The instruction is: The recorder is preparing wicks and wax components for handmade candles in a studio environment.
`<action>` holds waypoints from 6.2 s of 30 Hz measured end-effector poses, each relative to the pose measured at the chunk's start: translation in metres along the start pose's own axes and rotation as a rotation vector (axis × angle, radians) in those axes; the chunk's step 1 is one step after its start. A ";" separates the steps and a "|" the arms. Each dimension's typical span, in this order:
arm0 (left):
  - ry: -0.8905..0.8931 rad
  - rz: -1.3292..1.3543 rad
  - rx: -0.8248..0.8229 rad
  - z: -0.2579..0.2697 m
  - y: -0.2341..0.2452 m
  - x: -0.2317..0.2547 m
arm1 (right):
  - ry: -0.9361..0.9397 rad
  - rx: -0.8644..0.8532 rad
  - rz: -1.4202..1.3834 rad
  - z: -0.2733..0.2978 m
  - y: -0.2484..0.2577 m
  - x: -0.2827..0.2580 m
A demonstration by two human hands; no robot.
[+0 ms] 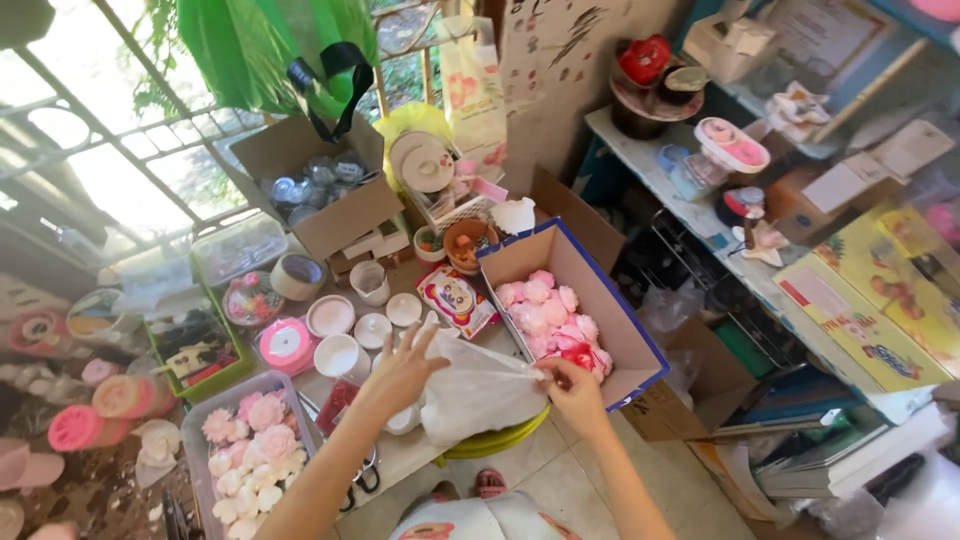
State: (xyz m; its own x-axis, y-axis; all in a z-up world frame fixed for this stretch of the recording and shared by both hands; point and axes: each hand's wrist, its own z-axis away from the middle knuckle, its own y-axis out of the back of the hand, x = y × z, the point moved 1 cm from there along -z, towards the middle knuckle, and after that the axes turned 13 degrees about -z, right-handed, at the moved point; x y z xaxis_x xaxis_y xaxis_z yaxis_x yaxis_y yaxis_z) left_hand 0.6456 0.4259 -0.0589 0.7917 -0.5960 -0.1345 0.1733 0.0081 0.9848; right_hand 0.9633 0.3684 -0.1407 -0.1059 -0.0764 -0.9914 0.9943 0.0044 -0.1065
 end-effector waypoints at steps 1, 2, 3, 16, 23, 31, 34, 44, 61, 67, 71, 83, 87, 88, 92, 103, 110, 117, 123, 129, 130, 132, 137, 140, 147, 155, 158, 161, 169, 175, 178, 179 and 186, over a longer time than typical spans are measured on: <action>0.011 0.006 -0.010 0.003 0.019 -0.005 | -0.011 -0.012 -0.001 -0.007 0.001 0.000; 0.083 0.043 -0.120 0.002 0.037 -0.012 | 0.022 0.007 0.044 -0.016 0.004 -0.003; 0.154 0.082 -0.229 0.002 0.056 -0.020 | 0.054 0.026 0.089 -0.025 0.005 -0.005; 0.615 1.809 0.038 0.000 -0.108 -0.058 | -0.100 0.139 -0.271 -0.086 0.017 0.002; 0.700 2.170 0.023 0.024 -0.182 -0.030 | 0.184 -0.260 0.538 -0.069 0.012 -0.020; 0.394 0.642 0.307 0.040 -0.071 -0.012 | 0.018 -0.457 0.813 -0.070 0.005 -0.032; 0.408 0.624 0.244 0.033 -0.076 -0.022 | -0.259 -0.302 -0.032 -0.074 -0.001 -0.007; 0.746 2.479 0.247 0.013 -0.158 0.010 | -0.496 0.259 -0.892 -0.063 -0.023 0.069; 0.308 0.214 -0.001 0.001 -0.046 -0.004 | -0.284 -0.402 -0.025 -0.072 -0.045 0.007; 0.295 0.401 -0.130 -0.048 -0.058 0.015 | -0.405 -0.179 -0.535 -0.069 -0.095 0.052; 0.370 0.617 -0.035 -0.059 -0.034 0.020 | -0.117 -0.283 -0.158 -0.067 -0.109 0.070; 0.371 1.881 0.238 -0.050 -0.145 0.052 | -0.127 -0.101 -0.117 -0.072 -0.096 0.043; 0.342 1.907 0.351 -0.056 -0.183 0.072 | 0.005 0.133 0.099 -0.069 -0.107 0.015; 0.340 1.909 0.350 -0.054 -0.169 0.072 | 0.006 0.135 0.101 -0.071 -0.105 0.024; 0.387 1.049 0.297 -0.049 -0.143 0.069 | 0.224 0.124 0.383 -0.068 -0.100 0.032; 0.325 1.259 0.188 -0.059 -0.123 0.040 | -0.190 -0.187 0.141 -0.056 -0.085 0.019; 0.495 1.157 0.254 -0.069 -0.122 0.041 | 0.379 0.049 0.659 -0.026 -0.105 0.001; 0.497 1.292 0.129 -0.071 -0.137 0.038 | 0.255 0.242 0.768 -0.012 -0.130 -0.011; 0.439 1.462 0.064 -0.071 -0.157 0.039 | 0.179 0.160 0.841 -0.028 -0.119 0.028; 0.542 0.935 0.400 -0.077 -0.163 0.025 | 0.191 -0.042 0.513 -0.023 -0.104 0.045; 0.540 0.938 0.395 -0.072 -0.156 0.024 | 0.186 -0.039 0.514 -0.013 -0.102 0.048; 0.576 0.809 0.385 -0.067 -0.139 0.017 | 0.150 -0.121 0.446 -0.001 -0.101 0.052; 0.443 0.879 0.287 -0.044 -0.082 0.022 | -0.031 -0.183 0.196 0.043 -0.093 0.006; 0.246 0.904 0.187 -0.028 0.009 0.042 | -0.039 -0.180 0.118 0.075 -0.077 -0.048; -0.180 0.852 0.212 -0.033 0.061 0.178 | -0.176 0.031 -0.107 0.136 -0.014 -0.003; 0.007 1.381 -0.192 -0.049 0.007 0.244 | -0.414 0.520 0.249 0.126 0.146 0.066; 0.165 1.675 -0.342 -0.060 0.002 0.236 | -0.509 0.684 0.235 0.091 0.220 0.051; 0.299 2.164 -0.516 -0.070 0.034 0.214 | -0.547 0.826 0.321 0.055 0.289 0.035; 0.093 2.880 -0.150 -0.064 0.107 0.165 | -0.116 0.916 0.455 -0.026 0.381 0.032; 0.281 2.521 0.360 -0.026 0.116 0.157 | 0.252 0.728 -0.163 -0.063 0.207 -0.037; 0.434 1.770 0.681 -0.003 0.126 0.160 | 0.069 0.392 -0.387 -0.068 0.084 -0.035; 0.446 1.290 0.817 0.009 0.133 0.160 | -0.120 0.231 -0.624 -0.063 0.039 -0.032; 0.305 0.064 1.104 0.090 0.002 0.130 | 0.278 -0.622 -0.534 0.073 -0.173 -0.210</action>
State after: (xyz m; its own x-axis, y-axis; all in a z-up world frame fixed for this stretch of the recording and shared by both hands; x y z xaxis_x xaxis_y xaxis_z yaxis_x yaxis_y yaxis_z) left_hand 0.6965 0.2759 -0.0648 0.9156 -0.3994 0.0462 -0.3615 -0.7674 0.5295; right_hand 0.8139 0.3107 0.0913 -0.6369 0.0222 -0.7706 0.6316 0.5883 -0.5050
